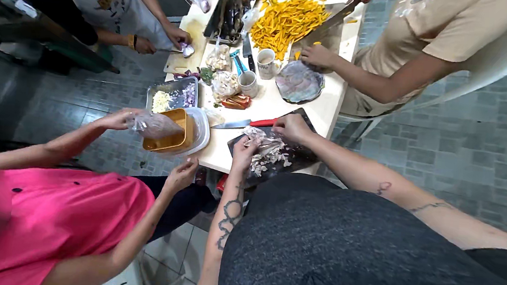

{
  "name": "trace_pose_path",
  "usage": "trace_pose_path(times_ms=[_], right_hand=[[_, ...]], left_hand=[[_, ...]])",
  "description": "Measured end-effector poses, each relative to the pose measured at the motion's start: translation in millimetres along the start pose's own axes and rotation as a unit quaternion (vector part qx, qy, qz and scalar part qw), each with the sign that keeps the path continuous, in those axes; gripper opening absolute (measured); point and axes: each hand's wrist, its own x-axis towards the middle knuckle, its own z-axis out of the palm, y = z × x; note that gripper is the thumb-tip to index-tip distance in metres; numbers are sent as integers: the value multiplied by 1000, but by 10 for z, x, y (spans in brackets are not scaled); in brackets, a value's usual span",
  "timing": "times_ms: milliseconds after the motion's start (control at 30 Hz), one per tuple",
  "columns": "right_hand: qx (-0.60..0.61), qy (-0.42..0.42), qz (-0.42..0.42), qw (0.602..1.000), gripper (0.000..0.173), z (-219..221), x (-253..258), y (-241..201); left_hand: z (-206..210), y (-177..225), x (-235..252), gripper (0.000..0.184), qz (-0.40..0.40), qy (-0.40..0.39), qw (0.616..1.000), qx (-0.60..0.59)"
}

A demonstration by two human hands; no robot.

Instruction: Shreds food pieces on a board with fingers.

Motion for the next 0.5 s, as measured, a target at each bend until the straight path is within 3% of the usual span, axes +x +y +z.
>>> trace_pose_path(times_ms=[133,333,500], right_hand=[[96,-59,31,993,24,-14,-68,1],[272,-65,-19,960,24,93,-182,-73],[213,-36,-60,975,17,84,-211,-44]], left_hand=[[-18,-77,60,15,-21,64,997,-43],[-38,-150,110,16,-19,70,996,-45],[-1,-123,90,19,-11,57,996,-62]])
